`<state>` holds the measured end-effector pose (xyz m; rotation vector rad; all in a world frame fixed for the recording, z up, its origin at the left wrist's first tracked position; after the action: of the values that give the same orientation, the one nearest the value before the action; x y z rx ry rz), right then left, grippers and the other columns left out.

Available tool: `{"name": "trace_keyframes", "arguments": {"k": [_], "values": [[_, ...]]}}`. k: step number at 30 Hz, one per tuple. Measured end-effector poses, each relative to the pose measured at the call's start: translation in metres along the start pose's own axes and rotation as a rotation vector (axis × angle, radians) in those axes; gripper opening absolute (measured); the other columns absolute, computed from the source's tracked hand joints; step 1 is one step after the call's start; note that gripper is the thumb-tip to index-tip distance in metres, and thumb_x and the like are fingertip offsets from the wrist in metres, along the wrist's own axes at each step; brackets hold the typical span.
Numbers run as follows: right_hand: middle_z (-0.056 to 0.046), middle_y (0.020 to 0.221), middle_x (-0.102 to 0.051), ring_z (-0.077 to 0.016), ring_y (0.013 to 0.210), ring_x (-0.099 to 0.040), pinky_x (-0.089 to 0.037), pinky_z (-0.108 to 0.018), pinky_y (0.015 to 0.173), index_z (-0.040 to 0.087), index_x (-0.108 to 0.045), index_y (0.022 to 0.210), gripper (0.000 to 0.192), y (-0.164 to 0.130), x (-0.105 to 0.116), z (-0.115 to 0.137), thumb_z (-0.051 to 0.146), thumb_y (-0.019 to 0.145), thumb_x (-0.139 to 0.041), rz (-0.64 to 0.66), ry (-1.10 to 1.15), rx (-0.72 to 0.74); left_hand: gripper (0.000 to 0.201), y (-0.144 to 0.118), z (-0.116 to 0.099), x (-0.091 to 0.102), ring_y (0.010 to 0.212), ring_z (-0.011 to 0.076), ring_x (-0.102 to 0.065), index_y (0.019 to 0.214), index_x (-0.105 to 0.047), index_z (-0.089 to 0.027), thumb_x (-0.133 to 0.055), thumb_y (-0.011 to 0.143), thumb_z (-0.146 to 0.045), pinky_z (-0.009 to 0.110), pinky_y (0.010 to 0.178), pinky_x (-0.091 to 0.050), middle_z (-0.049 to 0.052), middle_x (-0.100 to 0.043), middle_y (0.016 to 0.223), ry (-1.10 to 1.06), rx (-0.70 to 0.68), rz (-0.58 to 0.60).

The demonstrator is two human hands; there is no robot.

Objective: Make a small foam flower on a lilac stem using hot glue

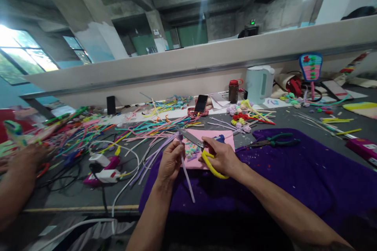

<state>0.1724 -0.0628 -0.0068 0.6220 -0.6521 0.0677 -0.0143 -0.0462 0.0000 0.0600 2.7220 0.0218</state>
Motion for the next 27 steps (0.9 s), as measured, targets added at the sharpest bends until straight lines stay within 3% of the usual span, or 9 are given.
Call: {"name": "trace_keyframes", "arguments": {"k": [7, 10, 13, 18, 27], "values": [[0.006, 0.057, -0.046, -0.0053, 0.036, -0.035, -0.030, -0.017, 0.032, 0.019, -0.044, 0.110, 0.039, 0.006, -0.008, 0.009, 0.038, 0.076, -0.050, 0.112, 0.741, -0.358, 0.032, 0.003, -0.005, 0.001, 0.036, -0.0006, -0.034, 0.071, -0.055, -0.013, -0.074, 0.054, -0.031, 0.012, 0.032, -0.021, -0.005, -0.050, 0.055, -0.193, 0.164, 0.060], [0.005, 0.061, -0.051, -0.0052, 0.034, -0.038, -0.034, -0.019, 0.032, 0.019, -0.043, 0.108, 0.044, 0.008, -0.016, 0.011, 0.033, 0.069, -0.059, 0.119, 0.919, -0.447, 0.032, 0.004, 0.001, 0.002, 0.037, 0.0001, -0.038, 0.076, -0.058, -0.013, -0.073, 0.055, -0.032, 0.011, 0.031, -0.020, -0.003, -0.053, 0.057, -0.194, 0.217, 0.033], [0.003, 0.069, -0.058, -0.0072, 0.039, -0.046, -0.039, -0.020, 0.036, 0.020, -0.040, 0.110, 0.054, 0.012, -0.022, 0.013, 0.029, 0.063, -0.065, 0.087, 1.078, -0.507, 0.030, 0.005, 0.008, 0.003, 0.035, -0.0002, -0.035, 0.079, -0.060, -0.013, -0.070, 0.061, -0.034, 0.011, 0.031, -0.018, -0.005, -0.047, 0.051, -0.172, 0.226, 0.059], [0.004, 0.060, -0.056, -0.0093, 0.041, -0.050, -0.038, -0.019, 0.036, 0.019, -0.040, 0.108, 0.053, 0.022, -0.023, 0.021, 0.024, 0.062, -0.066, 0.114, 1.120, -0.548, 0.032, 0.005, 0.012, 0.003, 0.033, 0.0002, -0.029, 0.085, -0.061, -0.012, -0.066, 0.065, -0.037, 0.012, 0.031, -0.017, -0.008, -0.040, 0.044, -0.125, 0.181, 0.141], [0.007, 0.049, -0.049, -0.0078, 0.034, -0.043, -0.036, -0.019, 0.033, 0.017, -0.044, 0.106, 0.043, 0.023, -0.048, 0.039, 0.031, 0.069, -0.060, 0.068, 0.983, -0.393, 0.034, 0.006, 0.010, 0.004, 0.037, -0.0004, -0.031, 0.084, -0.062, -0.012, -0.069, 0.063, -0.038, 0.011, 0.032, -0.018, -0.007, -0.041, 0.050, -0.147, 0.096, 0.082]]}}
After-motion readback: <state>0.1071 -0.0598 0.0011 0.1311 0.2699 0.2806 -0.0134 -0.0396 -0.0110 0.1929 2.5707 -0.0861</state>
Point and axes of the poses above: each hand's wrist, its own y-axis towards the middle knuckle, its own x-axis out of the back of the hand, z = x × y, the point moved 1 cm from there along y, towards the middle knuckle
